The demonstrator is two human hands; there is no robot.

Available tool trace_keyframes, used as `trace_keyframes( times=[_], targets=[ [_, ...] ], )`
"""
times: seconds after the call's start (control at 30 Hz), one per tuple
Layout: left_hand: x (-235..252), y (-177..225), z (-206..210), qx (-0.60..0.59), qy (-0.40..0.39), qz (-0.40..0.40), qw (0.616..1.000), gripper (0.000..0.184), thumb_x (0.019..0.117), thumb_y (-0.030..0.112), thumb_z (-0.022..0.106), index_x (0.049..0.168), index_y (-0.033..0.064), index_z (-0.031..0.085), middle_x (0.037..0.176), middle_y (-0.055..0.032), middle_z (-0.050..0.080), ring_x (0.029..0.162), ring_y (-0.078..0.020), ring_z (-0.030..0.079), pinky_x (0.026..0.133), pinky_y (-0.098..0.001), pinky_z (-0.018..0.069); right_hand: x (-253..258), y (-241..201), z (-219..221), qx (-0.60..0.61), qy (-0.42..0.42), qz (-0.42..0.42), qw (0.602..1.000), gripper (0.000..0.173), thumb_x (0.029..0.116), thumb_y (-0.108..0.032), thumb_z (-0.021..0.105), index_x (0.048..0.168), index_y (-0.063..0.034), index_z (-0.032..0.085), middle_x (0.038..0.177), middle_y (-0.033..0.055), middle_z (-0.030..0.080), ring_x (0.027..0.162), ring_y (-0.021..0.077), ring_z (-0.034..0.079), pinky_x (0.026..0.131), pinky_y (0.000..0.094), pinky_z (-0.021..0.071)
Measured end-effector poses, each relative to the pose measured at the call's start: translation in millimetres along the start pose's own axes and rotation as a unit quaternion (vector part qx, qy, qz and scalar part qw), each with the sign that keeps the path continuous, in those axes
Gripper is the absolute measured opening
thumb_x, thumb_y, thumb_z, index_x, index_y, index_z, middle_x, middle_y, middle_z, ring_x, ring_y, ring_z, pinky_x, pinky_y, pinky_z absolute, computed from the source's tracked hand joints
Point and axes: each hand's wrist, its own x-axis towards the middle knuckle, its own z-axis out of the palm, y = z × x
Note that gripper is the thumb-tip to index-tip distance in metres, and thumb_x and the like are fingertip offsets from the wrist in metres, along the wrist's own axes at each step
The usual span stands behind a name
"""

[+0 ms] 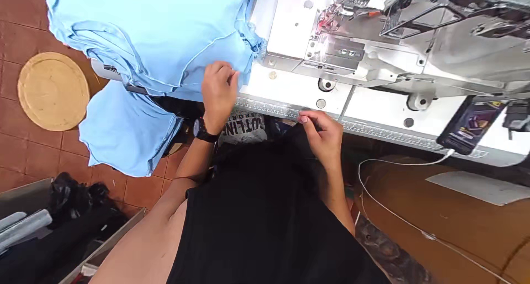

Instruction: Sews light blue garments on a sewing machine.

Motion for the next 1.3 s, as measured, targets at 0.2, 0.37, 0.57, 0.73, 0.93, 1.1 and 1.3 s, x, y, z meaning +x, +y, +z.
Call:
trace_keyframes(
  times=[0.2, 0.37, 0.57, 0.73, 0.93, 1.1, 1.3],
  targets=[
    [6, 6, -16, 0.012, -0.021, 0.02, 1.0, 0.022, 0.0948, 0.019, 0.074, 0.109, 0.0026, 0.07, 0.116, -0.0167, 0.066, 0.1, -0.0294, 0.066, 0.085, -0.0447, 0.0565, 75, -45, 77, -0.019, -0.002, -0.101, 0.995, 0.031, 0.0983, 0.001, 0.053, 0.127, 0.0036, 0.065, 0.123, 0.0183, 0.069, 0.109, 0.0259, 0.07, 0.092, 0.04, 0.0598],
    [10, 9, 14, 0.159, -0.048, 0.005, 0.986, 0.024, 0.0982, 0.017, 0.06, 0.109, -0.0025, 0.067, 0.118, -0.0253, 0.064, 0.114, -0.0444, 0.061, 0.091, -0.059, 0.0518, 87, -55, 87, -0.038, 0.005, -0.054, 0.998, 0.03, 0.097, -0.001, 0.059, 0.126, 0.0006, 0.066, 0.117, 0.0163, 0.069, 0.098, 0.024, 0.071, 0.083, 0.0395, 0.0617],
    [22, -15, -25, -0.023, -0.065, 0.003, 0.998, 0.024, 0.0991, 0.022, 0.066, 0.105, 0.0, 0.076, 0.11, -0.0193, 0.071, 0.099, -0.0253, 0.068, 0.089, -0.0407, 0.0555, 86, -51, 90, -0.04, 0.041, -0.081, 0.995, 0.035, 0.0921, 0.002, 0.066, 0.127, 0.0015, 0.068, 0.127, 0.0178, 0.067, 0.116, 0.0271, 0.067, 0.097, 0.0401, 0.0576],
    [23, 3, -4, 0.116, -0.084, 0.03, 0.989, 0.043, 0.0951, 0.028, 0.067, 0.125, -0.0028, 0.064, 0.126, -0.0297, 0.061, 0.116, -0.0475, 0.059, 0.094, -0.0612, 0.0488, 107, -73, 100, -0.001, 0.061, -0.098, 0.993, 0.04, 0.0866, 0.012, 0.06, 0.125, 0.0034, 0.069, 0.122, 0.0186, 0.069, 0.107, 0.0268, 0.07, 0.087, 0.0392, 0.0598],
    [14, 7, 24, 0.174, -0.005, 0.013, 0.985, 0.026, 0.0988, 0.018, 0.055, 0.105, -0.0032, 0.07, 0.12, -0.0254, 0.065, 0.114, -0.0446, 0.061, 0.091, -0.0584, 0.0488, 81, -58, 73, -0.056, 0.023, -0.047, 0.997, 0.029, 0.0903, 0.006, 0.062, 0.117, -0.0013, 0.072, 0.117, 0.0136, 0.07, 0.105, 0.024, 0.07, 0.087, 0.0402, 0.0594],
    [20, -13, -17, -0.004, -0.083, -0.009, 0.996, 0.027, 0.1029, 0.02, 0.059, 0.107, -0.0016, 0.075, 0.118, -0.0203, 0.071, 0.111, -0.0266, 0.068, 0.099, -0.0433, 0.0517, 87, -46, 72, -0.004, 0.022, -0.031, 0.999, 0.031, 0.0924, 0.006, 0.059, 0.122, 0.0018, 0.07, 0.119, 0.017, 0.07, 0.101, 0.025, 0.071, 0.085, 0.0397, 0.06],
    [20, -29, -21, -0.179, -0.06, -0.066, 0.98, 0.023, 0.0869, 0.021, 0.082, 0.097, 0.003, 0.073, 0.093, -0.0001, 0.072, 0.079, 0.0003, 0.066, 0.077, -0.0216, 0.0559, 112, -58, 97, 0.275, -0.08, 0.072, 0.955, 0.041, 0.1022, -0.004, 0.057, 0.141, 0.0094, 0.052, 0.119, 0.02, 0.071, 0.097, 0.0208, 0.072, 0.083, 0.0345, 0.0593]
  ],
)
